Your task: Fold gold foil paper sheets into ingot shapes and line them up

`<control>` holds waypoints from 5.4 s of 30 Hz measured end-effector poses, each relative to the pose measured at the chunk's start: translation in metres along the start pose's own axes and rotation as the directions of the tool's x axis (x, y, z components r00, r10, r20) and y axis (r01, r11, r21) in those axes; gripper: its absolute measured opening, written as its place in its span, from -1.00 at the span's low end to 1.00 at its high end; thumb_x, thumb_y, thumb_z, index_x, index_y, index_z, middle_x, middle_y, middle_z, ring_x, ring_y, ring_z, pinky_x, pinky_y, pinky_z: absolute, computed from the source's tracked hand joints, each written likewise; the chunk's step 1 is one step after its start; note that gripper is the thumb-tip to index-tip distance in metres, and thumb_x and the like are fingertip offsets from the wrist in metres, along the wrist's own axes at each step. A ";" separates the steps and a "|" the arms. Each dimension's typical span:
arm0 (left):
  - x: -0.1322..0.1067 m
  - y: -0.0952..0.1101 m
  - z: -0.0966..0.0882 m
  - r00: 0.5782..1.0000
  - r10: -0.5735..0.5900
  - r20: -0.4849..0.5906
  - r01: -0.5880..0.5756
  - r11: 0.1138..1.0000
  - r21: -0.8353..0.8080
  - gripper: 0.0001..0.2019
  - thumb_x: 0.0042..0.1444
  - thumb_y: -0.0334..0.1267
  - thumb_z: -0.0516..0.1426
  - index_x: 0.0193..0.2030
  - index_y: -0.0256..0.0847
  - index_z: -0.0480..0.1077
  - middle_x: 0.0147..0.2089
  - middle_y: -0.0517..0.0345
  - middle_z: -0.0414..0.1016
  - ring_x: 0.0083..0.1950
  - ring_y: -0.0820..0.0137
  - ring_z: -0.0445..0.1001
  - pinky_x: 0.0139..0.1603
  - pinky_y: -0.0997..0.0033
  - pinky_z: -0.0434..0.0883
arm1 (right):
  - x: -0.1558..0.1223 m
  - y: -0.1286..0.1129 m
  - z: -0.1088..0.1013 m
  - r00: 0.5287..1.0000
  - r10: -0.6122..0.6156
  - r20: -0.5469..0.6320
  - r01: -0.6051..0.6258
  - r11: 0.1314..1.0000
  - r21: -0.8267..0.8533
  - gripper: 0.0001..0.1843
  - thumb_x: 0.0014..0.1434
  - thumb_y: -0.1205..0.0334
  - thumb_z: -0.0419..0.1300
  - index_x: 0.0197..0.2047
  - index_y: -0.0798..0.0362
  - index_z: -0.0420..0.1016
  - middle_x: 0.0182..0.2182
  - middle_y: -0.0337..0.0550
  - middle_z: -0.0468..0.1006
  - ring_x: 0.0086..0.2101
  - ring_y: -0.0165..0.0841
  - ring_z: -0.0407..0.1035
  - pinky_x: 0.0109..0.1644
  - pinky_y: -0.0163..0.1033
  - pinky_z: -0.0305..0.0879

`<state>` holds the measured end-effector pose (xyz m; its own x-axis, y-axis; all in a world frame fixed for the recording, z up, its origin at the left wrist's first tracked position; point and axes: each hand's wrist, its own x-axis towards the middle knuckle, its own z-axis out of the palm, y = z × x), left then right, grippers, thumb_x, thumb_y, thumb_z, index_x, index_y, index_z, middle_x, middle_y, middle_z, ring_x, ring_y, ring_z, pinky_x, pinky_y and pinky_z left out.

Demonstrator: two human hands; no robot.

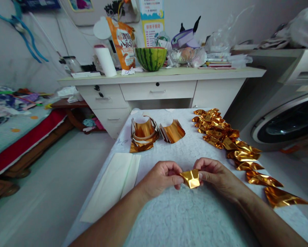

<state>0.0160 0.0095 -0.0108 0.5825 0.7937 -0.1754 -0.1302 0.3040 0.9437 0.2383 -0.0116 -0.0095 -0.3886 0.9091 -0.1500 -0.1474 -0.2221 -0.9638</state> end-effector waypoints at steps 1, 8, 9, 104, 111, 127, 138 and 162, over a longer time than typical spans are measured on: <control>0.000 0.000 0.000 1.000 0.008 -0.016 -0.008 1.000 -0.002 -0.74 -0.13 -0.22 0.35 -0.40 -0.30 0.40 -0.51 0.20 0.45 -0.50 0.51 0.39 -0.42 0.51 0.31 | 0.000 0.000 0.000 1.000 0.011 0.017 -0.011 1.000 -0.001 -0.71 0.03 0.07 0.40 -0.38 0.09 0.45 -0.53 -0.30 0.45 -0.51 -0.50 0.26 -0.41 -0.37 0.17; 0.001 -0.002 -0.001 1.000 0.012 -0.027 -0.011 1.000 0.013 -0.75 -0.10 -0.23 0.32 -0.37 -0.32 0.38 -0.49 0.20 0.45 -0.49 0.51 0.39 -0.41 0.50 0.32 | 0.001 0.002 -0.001 0.999 0.046 0.025 -0.046 0.999 0.000 -0.69 0.02 0.07 0.41 -0.36 0.10 0.44 -0.53 -0.31 0.45 -0.53 -0.52 0.25 -0.44 -0.40 0.17; 0.001 -0.002 -0.001 1.000 0.005 -0.025 -0.004 1.000 0.021 -0.76 -0.10 -0.23 0.31 -0.38 -0.32 0.39 -0.49 0.21 0.44 -0.50 0.51 0.39 -0.42 0.50 0.32 | 0.001 0.002 -0.001 0.999 0.051 0.016 -0.051 0.999 0.002 -0.69 0.02 0.07 0.41 -0.36 0.10 0.44 -0.53 -0.32 0.45 -0.53 -0.53 0.24 -0.45 -0.40 0.16; -0.005 -0.006 0.001 0.892 0.451 0.017 -0.258 0.478 0.840 -0.75 0.08 -0.52 0.07 -0.17 -0.19 0.47 -0.18 0.11 0.49 -0.20 0.39 0.48 -0.15 0.41 0.40 | -0.004 -0.050 -0.003 0.787 -0.580 -0.211 -0.076 0.249 -0.965 -0.82 0.17 0.18 0.09 -0.27 0.03 0.48 -0.38 -0.11 0.55 -0.40 -0.27 0.43 -0.30 -0.21 0.27; 0.001 -0.004 -0.003 0.871 0.464 -0.159 -0.178 0.600 0.780 -0.81 0.07 -0.51 0.07 -0.33 -0.22 0.47 -0.33 0.18 0.45 -0.29 0.42 0.43 -0.24 0.46 0.34 | 0.032 -0.046 0.021 0.963 -0.269 0.035 0.077 0.146 -0.986 -0.87 0.16 0.33 0.15 -0.29 0.02 0.54 -0.32 -0.11 0.55 -0.33 -0.29 0.42 -0.23 -0.24 0.24; 0.008 -0.012 -0.011 0.868 0.386 -0.313 -0.119 0.773 0.623 -0.89 0.09 -0.41 0.07 -0.35 -0.23 0.43 -0.38 0.22 0.40 -0.33 0.46 0.38 -0.30 0.51 0.29 | 0.110 0.004 0.034 0.881 -0.454 -0.131 -0.106 0.080 -0.991 -0.77 0.30 0.21 0.08 -0.12 0.05 0.55 -0.25 -0.03 0.49 -0.18 -0.23 0.39 -0.13 -0.25 0.25; 0.007 -0.013 -0.011 0.870 0.385 -0.308 -0.127 0.779 0.614 -0.89 0.08 -0.41 0.07 -0.34 -0.24 0.43 -0.37 0.20 0.42 -0.33 0.45 0.38 -0.29 0.50 0.31 | 0.101 0.004 0.032 0.820 -0.548 -0.165 -0.104 0.141 -0.985 -0.76 0.26 0.31 0.01 -0.30 0.04 0.51 -0.35 -0.12 0.51 -0.32 -0.31 0.40 -0.29 -0.29 0.15; 0.001 -0.009 -0.009 0.712 0.630 -0.310 -0.077 0.510 0.857 -0.63 0.03 -0.51 0.13 -0.03 -0.08 0.39 0.20 0.07 0.14 0.24 0.17 0.18 0.24 0.05 0.21 | 0.030 0.020 0.037 0.828 -0.558 0.054 0.172 0.161 -0.972 -0.72 0.03 0.55 0.03 -0.24 0.06 0.39 -0.37 -0.13 0.46 -0.30 -0.25 0.36 -0.25 -0.21 0.27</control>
<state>0.0100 0.0125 -0.0217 0.0840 0.9202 0.3824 0.5760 -0.3580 0.7349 0.1897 -0.0021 -0.0255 -0.2888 0.8575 0.4258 0.7933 0.4633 -0.3950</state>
